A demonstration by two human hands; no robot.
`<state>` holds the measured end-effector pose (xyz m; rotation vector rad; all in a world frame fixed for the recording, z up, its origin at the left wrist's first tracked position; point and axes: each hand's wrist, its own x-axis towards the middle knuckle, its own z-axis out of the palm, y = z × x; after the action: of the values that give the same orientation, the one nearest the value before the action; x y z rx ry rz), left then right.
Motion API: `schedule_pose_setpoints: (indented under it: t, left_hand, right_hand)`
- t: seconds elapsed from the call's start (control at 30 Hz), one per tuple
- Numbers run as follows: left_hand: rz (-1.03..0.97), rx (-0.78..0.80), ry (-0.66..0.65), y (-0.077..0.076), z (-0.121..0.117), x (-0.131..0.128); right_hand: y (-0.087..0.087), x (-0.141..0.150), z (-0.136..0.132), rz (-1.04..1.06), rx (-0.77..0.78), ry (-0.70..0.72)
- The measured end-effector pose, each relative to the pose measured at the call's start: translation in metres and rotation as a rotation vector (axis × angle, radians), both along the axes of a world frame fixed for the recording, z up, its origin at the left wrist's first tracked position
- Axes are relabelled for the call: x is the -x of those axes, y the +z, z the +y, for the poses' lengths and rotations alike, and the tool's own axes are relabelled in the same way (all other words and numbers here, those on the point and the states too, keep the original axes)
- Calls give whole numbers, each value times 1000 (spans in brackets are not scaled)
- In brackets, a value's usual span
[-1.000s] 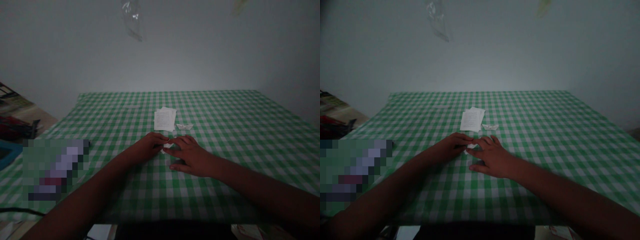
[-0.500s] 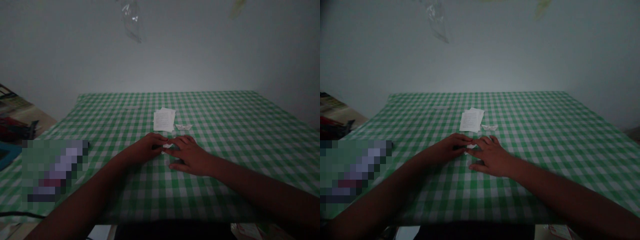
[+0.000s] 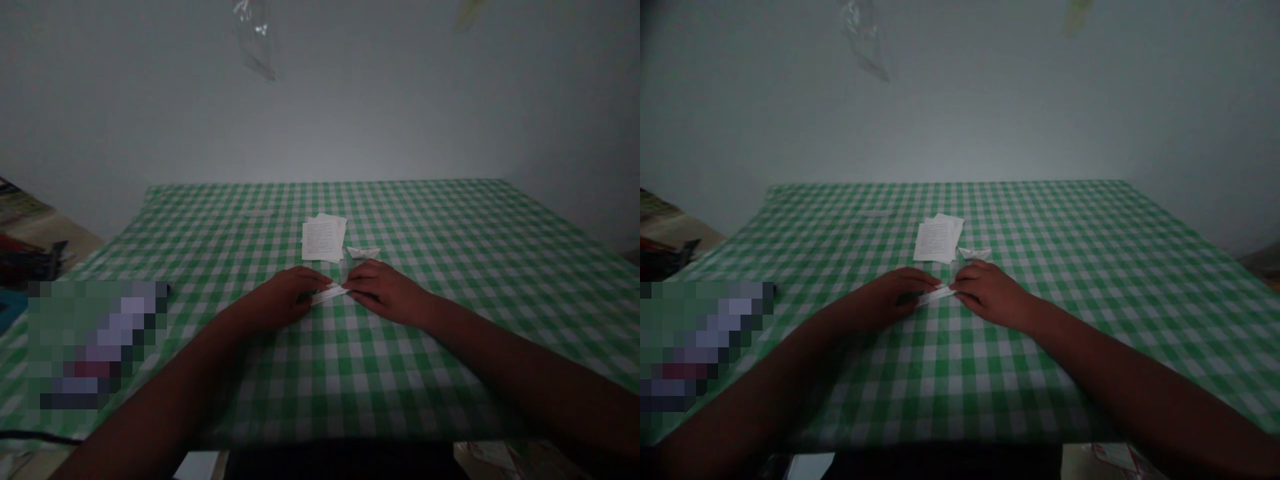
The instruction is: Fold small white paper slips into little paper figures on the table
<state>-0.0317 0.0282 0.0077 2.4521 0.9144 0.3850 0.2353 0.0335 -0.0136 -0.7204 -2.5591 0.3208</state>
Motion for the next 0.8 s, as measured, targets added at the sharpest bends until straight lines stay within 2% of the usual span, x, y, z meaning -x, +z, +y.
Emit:
schedule_pose_setpoints:
  t: [0.07,0.23,0.5,0.8]
  left_hand:
    - [-18,-31,3,-1,0,-3]
    - [-41,-87,112,-10,2,-17]
    - [-103,-79,210,-21,5,-25]
    - [-74,-86,289,-23,5,-29]
  right_hand:
    - [-2,2,-1,-7,-1,-19]
    - [-6,7,3,34,33,-59]
    - [-9,10,8,141,93,-73]
    - [-7,15,5,102,35,-126]
